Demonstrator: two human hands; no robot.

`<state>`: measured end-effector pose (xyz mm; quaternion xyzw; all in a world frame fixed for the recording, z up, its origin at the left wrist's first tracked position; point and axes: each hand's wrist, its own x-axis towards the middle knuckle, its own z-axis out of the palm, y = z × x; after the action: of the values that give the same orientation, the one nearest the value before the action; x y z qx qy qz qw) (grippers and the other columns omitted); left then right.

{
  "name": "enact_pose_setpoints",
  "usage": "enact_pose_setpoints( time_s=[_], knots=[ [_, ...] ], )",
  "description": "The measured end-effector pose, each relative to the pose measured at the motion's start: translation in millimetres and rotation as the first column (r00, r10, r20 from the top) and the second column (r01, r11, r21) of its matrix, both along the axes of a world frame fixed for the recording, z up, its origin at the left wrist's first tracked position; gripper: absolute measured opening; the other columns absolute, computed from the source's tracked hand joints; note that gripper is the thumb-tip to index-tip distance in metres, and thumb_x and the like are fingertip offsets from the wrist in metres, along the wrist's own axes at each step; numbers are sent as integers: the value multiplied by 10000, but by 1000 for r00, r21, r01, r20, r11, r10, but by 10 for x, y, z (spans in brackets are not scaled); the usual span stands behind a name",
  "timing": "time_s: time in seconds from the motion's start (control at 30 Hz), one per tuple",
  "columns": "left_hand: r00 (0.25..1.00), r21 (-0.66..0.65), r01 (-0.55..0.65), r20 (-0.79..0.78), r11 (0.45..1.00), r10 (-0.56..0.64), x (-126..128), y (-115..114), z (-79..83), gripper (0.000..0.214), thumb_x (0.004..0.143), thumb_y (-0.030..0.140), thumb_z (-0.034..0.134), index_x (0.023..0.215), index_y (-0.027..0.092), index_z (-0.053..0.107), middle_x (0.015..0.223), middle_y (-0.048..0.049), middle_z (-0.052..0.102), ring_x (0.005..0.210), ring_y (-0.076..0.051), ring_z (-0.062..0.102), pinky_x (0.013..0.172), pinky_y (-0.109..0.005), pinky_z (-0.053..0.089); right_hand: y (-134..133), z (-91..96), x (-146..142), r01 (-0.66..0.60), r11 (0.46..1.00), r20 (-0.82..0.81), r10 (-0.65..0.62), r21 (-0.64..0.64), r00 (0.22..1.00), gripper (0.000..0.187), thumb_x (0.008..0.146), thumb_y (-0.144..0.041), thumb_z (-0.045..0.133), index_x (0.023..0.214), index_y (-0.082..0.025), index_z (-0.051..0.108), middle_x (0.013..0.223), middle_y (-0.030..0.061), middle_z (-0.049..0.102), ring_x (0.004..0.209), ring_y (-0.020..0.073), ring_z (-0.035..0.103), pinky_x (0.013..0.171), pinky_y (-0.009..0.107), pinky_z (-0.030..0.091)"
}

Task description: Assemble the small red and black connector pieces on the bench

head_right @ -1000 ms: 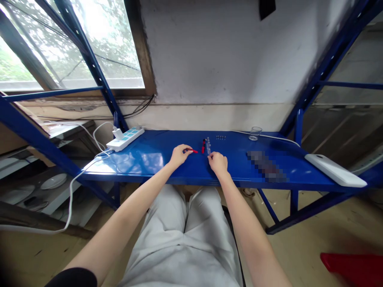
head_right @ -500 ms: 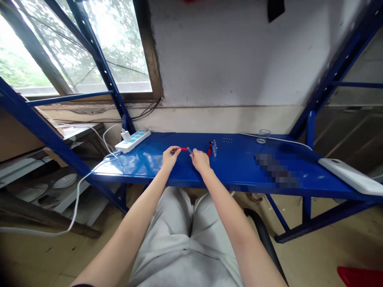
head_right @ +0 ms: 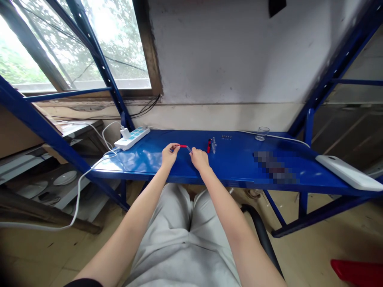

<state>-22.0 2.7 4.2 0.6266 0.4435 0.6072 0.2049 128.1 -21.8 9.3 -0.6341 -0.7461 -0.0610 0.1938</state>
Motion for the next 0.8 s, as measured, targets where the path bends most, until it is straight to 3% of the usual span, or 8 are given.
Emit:
enact_pose_setpoints(
  time_s=[0.17, 0.27, 0.47, 0.8],
  knots=[
    [1000, -19, -14, -21, 1000, 13, 5, 7, -10, 146, 777, 286, 562, 849, 192, 649, 815, -42, 653, 746, -147, 586, 731, -276, 451, -6, 3, -6, -11, 1000, 35, 11, 4, 999, 171, 896, -267, 405, 957, -166, 529, 871, 105, 660, 792, 203, 614, 624, 267, 384],
    [999, 33, -18, -44, 999, 19, 17, 0, -19, 179, 794, 299, 550, 889, 195, 660, 837, -47, 654, 740, -142, 587, 719, -264, 451, -3, 8, -8, -19, 1000, 44, 19, -6, 999, 176, 893, -260, 406, 968, -160, 530, 883, 111, 662, 793, 212, 615, 626, 276, 387],
    [953, 162, 44, -302, 986, 7, 69, -47, -32, 291, 850, 285, 476, 1096, 219, 616, 910, -52, 652, 765, -140, 559, 774, -280, 445, -12, 17, -6, -20, 1000, 36, 20, -13, 999, 175, 889, -261, 412, 968, -157, 529, 884, 112, 662, 785, 206, 616, 612, 268, 373],
    [921, 179, 89, -390, 980, -12, 72, -17, -69, 243, 864, 245, 459, 1018, 199, 641, 932, -45, 658, 810, -140, 575, 763, -284, 464, 7, -21, 13, -14, 1000, -9, 14, 19, 1000, 176, 887, -303, 420, 931, -178, 536, 853, 74, 663, 754, 186, 610, 581, 255, 354]
  ],
)
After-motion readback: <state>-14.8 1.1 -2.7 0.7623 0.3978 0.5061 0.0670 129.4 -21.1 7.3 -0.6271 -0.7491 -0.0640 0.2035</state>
